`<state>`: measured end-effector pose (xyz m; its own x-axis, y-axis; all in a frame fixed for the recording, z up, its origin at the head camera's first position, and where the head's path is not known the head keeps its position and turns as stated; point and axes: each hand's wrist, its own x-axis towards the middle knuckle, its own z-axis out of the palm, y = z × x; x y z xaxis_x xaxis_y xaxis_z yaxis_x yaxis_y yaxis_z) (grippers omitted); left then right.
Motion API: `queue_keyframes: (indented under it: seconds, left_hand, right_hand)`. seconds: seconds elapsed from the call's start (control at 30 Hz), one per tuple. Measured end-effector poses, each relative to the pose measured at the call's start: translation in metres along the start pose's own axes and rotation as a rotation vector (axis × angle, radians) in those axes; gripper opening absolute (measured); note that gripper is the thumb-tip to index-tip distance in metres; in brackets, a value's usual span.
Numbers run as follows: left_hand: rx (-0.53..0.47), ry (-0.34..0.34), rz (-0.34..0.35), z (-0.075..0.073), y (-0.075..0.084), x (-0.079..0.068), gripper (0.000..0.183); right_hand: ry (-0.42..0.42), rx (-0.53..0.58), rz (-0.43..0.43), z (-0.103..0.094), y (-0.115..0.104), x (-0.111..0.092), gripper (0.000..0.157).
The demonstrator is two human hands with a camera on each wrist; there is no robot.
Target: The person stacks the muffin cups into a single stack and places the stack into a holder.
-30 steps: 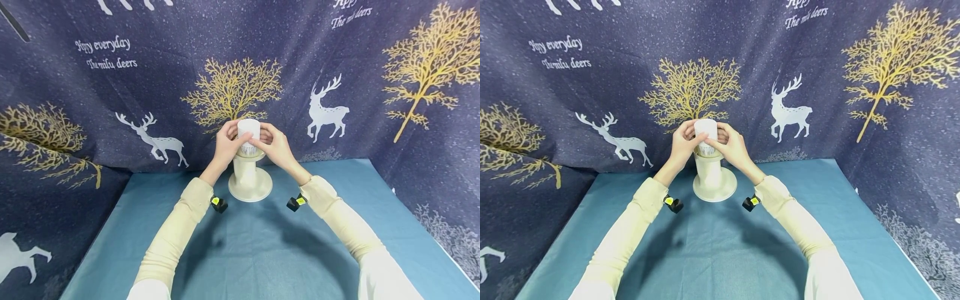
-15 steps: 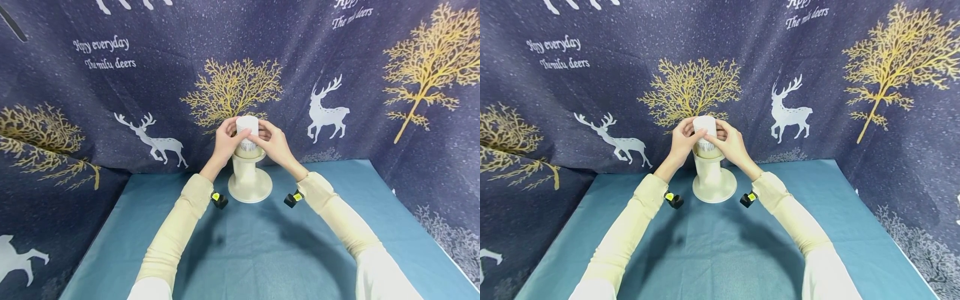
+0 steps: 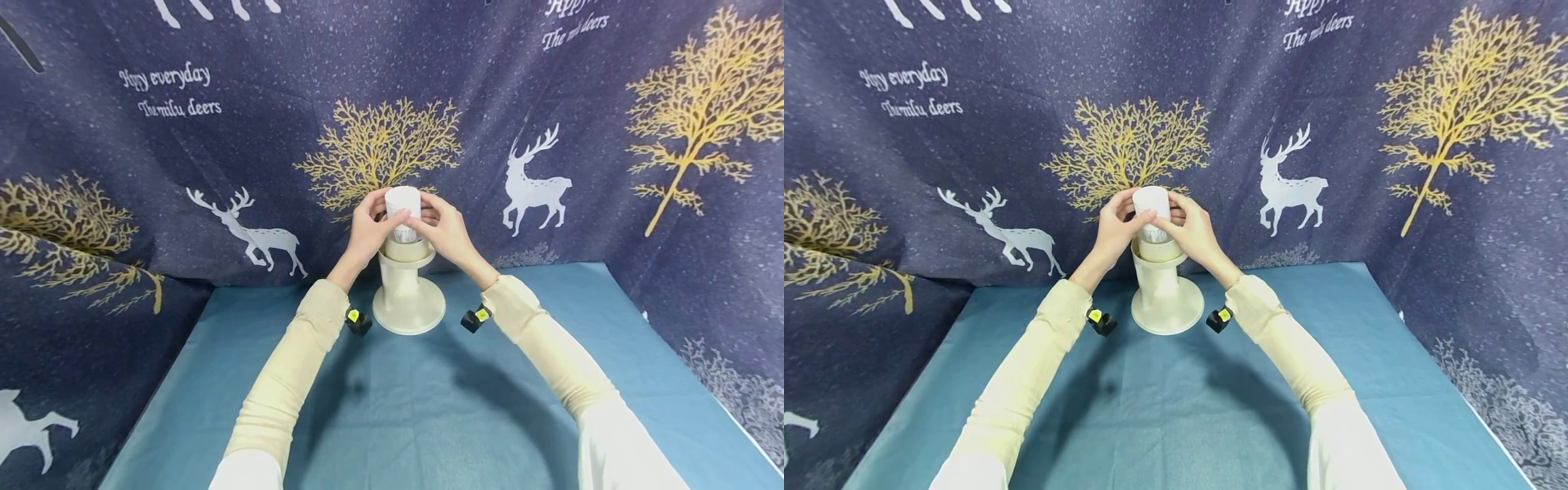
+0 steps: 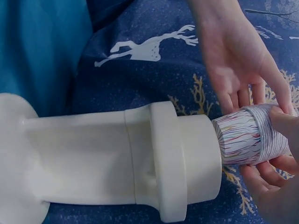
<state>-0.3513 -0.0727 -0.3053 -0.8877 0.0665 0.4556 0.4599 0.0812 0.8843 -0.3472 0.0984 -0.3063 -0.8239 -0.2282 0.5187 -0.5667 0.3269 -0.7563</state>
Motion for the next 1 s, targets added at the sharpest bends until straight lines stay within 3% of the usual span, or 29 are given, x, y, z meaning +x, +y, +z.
queue_keyframes:
  seconds: [0.2, 0.47, 0.77, 1.0]
  left_hand:
    - [0.041, -0.013, -0.001, 0.001, -0.003, -0.001, 0.058]
    - [0.246, -0.017, -0.059, 0.002, -0.011, -0.003, 0.064]
    - [0.319, -0.036, -0.099, 0.003, -0.021, -0.006, 0.064]
    - [0.467, -0.132, -0.039, 0.003, -0.029, -0.01, 0.067]
  right_hand:
    - [-0.007, -0.065, -0.011, 0.001, 0.007, 0.0, 0.058]
    - [-0.037, -0.178, -0.018, 0.003, 0.016, 0.0, 0.058]
    - [-0.081, -0.278, -0.002, 0.005, 0.027, -0.002, 0.057]
    - [-0.102, -0.377, 0.017, 0.007, 0.031, -0.004, 0.06]
